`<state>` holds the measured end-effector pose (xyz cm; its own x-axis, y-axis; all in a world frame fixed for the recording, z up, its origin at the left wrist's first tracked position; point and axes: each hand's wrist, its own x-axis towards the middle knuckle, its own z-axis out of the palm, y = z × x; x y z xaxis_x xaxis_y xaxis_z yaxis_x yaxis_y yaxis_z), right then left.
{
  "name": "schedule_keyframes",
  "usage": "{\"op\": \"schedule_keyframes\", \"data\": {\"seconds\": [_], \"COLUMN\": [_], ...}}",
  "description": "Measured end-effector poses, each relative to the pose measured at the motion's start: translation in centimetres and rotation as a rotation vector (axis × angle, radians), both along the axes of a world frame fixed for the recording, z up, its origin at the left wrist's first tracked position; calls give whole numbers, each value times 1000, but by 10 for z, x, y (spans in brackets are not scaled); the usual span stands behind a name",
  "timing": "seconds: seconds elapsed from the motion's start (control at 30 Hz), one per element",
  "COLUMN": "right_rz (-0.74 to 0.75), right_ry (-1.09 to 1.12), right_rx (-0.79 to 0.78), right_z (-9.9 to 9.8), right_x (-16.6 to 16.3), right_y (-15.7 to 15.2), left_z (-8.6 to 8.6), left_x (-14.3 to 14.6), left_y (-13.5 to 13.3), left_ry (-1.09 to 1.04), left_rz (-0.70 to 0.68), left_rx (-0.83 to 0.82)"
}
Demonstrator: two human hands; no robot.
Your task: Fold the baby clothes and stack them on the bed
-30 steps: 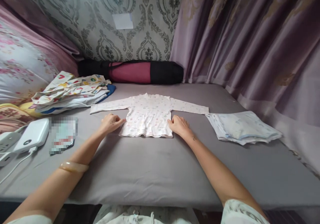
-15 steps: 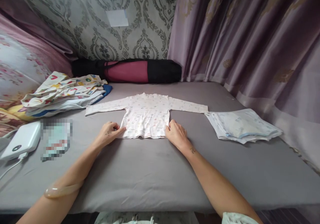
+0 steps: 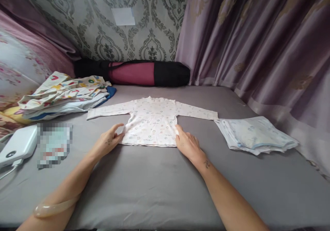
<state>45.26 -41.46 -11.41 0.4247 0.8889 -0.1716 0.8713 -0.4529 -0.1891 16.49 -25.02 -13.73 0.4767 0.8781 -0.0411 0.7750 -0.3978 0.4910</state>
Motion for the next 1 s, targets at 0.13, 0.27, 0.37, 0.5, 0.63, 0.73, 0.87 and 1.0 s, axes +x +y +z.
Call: {"op": "schedule_keyframes", "data": {"seconds": [0.13,0.27,0.37,0.5,0.63,0.73,0.87,1.0], "right_rz": [25,60,88,167,369,375,343,229], "right_ry": [-34,-46,-81,-113,-56,1,27,10], "right_rx": [-42,-102,-152,44,185,161,151,147], "right_z": [2,16,28,17,-18,-36,-38,-36], "right_x": [-1,4,3,-18,-42,-45,-36,-27], "right_y": [-4,-4,11,49,79,84,80,77], "left_z": [3,15,27,27,4,-17,-32,-34], "left_x": [-4,-8,4,52,101,111,100,93], "left_y": [2,10,18,19,12,10,14,17], "left_ry": [75,176,288,201,70,105,184,237], "left_rz": [-47,-67,-73,-210,-433,-420,-302,-248], "left_rx": [-21,-62,4,292,370,364,385,422]}}
